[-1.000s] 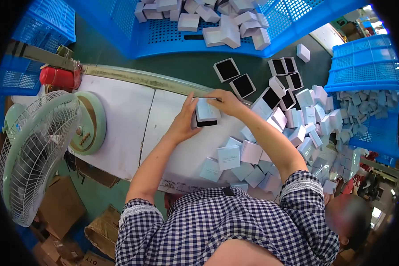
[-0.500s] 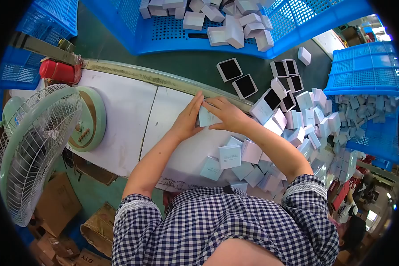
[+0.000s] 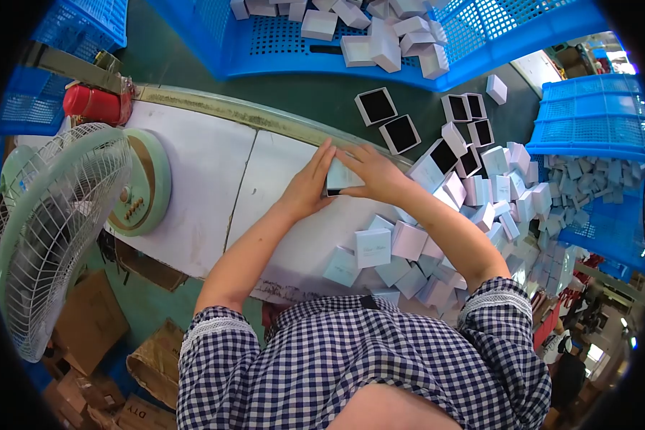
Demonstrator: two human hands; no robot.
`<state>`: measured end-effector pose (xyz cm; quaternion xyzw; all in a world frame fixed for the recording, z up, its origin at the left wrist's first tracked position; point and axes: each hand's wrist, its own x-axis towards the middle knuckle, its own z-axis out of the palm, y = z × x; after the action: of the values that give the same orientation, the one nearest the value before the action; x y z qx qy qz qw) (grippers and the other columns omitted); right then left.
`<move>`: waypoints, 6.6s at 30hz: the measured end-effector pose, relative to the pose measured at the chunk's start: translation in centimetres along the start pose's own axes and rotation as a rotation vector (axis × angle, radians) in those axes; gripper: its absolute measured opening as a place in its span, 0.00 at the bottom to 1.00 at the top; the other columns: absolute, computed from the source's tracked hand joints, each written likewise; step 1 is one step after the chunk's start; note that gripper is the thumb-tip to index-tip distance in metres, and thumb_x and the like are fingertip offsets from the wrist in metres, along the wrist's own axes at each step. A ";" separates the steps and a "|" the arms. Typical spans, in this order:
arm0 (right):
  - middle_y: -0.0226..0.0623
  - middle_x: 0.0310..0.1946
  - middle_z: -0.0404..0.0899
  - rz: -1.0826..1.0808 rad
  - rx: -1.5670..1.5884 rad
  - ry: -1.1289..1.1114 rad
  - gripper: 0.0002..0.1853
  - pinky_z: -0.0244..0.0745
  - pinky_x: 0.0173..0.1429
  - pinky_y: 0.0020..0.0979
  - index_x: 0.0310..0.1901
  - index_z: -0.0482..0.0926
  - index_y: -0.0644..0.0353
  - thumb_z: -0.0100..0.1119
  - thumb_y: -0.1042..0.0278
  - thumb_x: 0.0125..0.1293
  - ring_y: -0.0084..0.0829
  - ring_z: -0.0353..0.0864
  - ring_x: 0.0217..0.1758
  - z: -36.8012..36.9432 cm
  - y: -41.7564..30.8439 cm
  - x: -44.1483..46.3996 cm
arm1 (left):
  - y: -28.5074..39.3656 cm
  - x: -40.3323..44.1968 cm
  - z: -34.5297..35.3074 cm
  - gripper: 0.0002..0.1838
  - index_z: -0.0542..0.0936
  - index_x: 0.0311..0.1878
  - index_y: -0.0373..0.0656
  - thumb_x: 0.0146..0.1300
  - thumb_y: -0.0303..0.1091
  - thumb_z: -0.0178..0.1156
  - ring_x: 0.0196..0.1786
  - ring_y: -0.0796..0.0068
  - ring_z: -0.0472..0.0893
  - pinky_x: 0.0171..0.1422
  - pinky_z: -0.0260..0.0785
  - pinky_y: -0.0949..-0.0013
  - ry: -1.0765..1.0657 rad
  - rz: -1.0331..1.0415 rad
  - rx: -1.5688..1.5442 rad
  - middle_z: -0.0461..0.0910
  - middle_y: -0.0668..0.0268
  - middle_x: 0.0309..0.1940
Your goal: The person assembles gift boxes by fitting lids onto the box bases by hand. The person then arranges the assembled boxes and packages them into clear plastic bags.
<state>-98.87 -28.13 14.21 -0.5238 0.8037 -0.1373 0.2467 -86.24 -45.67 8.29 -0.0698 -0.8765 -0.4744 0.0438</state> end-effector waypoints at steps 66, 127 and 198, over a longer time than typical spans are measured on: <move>0.47 0.36 0.77 0.807 -0.306 1.007 0.12 0.73 0.40 0.38 0.49 0.73 0.60 0.57 0.65 0.69 0.44 0.80 0.38 -18.7 35.0 -43.8 | 7.7 -5.6 8.8 0.32 0.73 0.66 0.54 0.54 0.29 0.64 0.74 0.43 0.57 0.69 0.55 0.40 0.047 -0.354 0.921 0.55 0.49 0.73; 0.58 0.41 0.79 1.392 -0.323 0.897 0.28 0.75 0.51 0.50 0.45 0.70 0.70 0.66 0.51 0.57 0.57 0.79 0.48 -11.6 39.3 -62.6 | 0.3 1.0 0.8 0.25 0.69 0.69 0.47 0.69 0.29 0.54 0.72 0.32 0.55 0.72 0.52 0.42 0.045 -0.109 0.887 0.48 0.37 0.74; 0.47 0.57 0.73 -0.079 -0.724 0.299 0.47 0.64 0.62 0.63 0.61 0.69 0.67 0.66 0.35 0.50 0.52 0.69 0.62 11.3 -4.8 -1.6 | -2.7 -8.5 4.9 0.51 0.51 0.76 0.39 0.53 0.38 0.71 0.73 0.38 0.58 0.74 0.56 0.50 0.093 0.086 0.286 0.44 0.44 0.77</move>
<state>-88.55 -28.18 7.43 -0.5818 0.8063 0.0711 -0.0792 -78.31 -43.65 2.18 -0.0781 -0.9284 -0.3450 0.1140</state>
